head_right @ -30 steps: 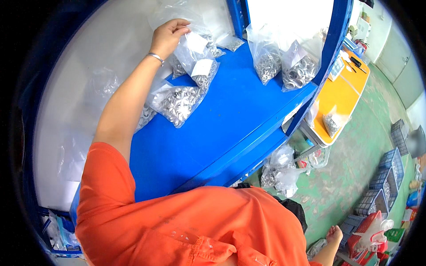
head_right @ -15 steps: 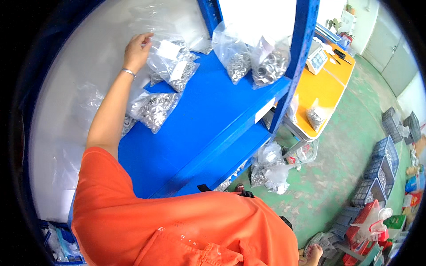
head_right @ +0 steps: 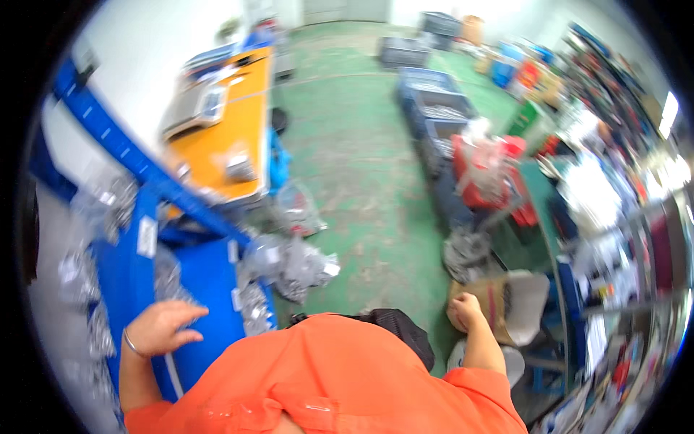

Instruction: The person sorts small metal rings on a green table by hand, then walks to a blue shelf to retrieve a plastic bag of components while checking a label, and returns to the workstation to continue sorting.

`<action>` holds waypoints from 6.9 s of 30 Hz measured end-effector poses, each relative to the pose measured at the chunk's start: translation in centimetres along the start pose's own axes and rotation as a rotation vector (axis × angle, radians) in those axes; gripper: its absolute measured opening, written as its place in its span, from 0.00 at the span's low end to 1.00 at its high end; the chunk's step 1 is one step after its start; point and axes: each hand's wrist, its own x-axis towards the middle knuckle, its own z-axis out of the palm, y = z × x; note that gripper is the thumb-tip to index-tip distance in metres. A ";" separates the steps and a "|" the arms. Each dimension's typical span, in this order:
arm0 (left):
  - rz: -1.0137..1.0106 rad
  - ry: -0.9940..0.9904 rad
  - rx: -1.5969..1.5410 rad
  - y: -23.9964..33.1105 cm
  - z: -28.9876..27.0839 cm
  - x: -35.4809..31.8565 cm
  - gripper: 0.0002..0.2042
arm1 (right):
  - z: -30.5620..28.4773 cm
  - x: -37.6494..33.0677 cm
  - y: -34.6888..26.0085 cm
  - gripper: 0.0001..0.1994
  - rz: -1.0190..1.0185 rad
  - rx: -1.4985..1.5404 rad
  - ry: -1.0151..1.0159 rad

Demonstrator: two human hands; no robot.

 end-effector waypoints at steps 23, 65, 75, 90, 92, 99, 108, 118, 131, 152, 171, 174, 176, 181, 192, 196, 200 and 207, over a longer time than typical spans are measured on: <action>-0.281 -0.737 0.108 -4.5 28.1 36.4 0.16 | 7.5 -23.7 31.0 0.05 0.922 0.749 0.448; 0.556 -1.032 0.452 61.3 60.1 39.0 0.15 | 24.9 -48.7 41.1 0.13 1.340 1.671 1.091; 0.456 -1.021 0.270 73.6 66.8 39.0 0.15 | 11.5 -51.2 47.6 0.16 1.208 1.708 0.982; 0.047 -0.855 0.271 72.6 75.3 30.4 0.06 | 14.5 -62.9 86.2 0.15 1.161 1.575 1.069; -0.077 -0.858 0.168 74.4 77.2 26.1 0.09 | 14.0 -70.0 93.7 0.15 1.091 1.533 1.200; -0.213 -0.690 0.014 81.0 78.4 22.9 0.16 | -15.8 -63.9 98.5 0.12 1.083 1.323 1.091; -0.197 -0.894 0.266 81.0 87.2 26.7 0.16 | -15.4 -57.4 111.1 0.12 0.926 1.077 0.720; -0.225 -0.849 -0.090 98.3 91.9 34.3 0.14 | -40.0 -53.5 102.6 0.15 1.144 1.097 0.742; -0.217 -0.791 -0.135 111.0 98.3 35.4 0.13 | -56.6 -43.1 127.8 0.08 0.973 1.271 0.698; 0.642 -0.076 -0.124 136.7 99.0 42.8 0.20 | -93.8 -4.3 123.5 0.12 0.103 0.373 0.246; 0.262 0.262 -0.020 136.2 98.4 60.2 0.25 | -104.2 18.7 103.0 0.20 -0.124 0.144 0.750; 0.228 0.256 -0.024 136.3 98.2 60.6 0.25 | -104.6 22.1 98.8 0.21 -0.251 0.028 0.792; 0.217 0.246 -0.034 136.4 98.0 60.5 0.24 | -104.9 24.4 97.3 0.21 -0.309 -0.044 0.801; 0.279 0.271 -0.032 136.3 97.6 60.6 0.23 | -105.2 28.5 97.1 0.22 -0.271 -0.257 0.897; 0.287 0.216 0.050 136.8 97.1 60.6 0.24 | -104.3 28.4 96.8 0.22 -0.219 -0.389 0.955; 0.286 0.217 0.041 136.6 97.4 60.5 0.24 | -104.4 28.2 96.4 0.22 -0.192 -0.419 0.932; 0.290 0.231 0.057 136.5 97.5 60.6 0.24 | -104.4 28.4 96.6 0.22 -0.185 -0.434 0.932; 0.260 0.221 0.076 136.7 97.6 60.4 0.24 | -104.4 28.5 96.6 0.24 -0.166 -0.470 0.902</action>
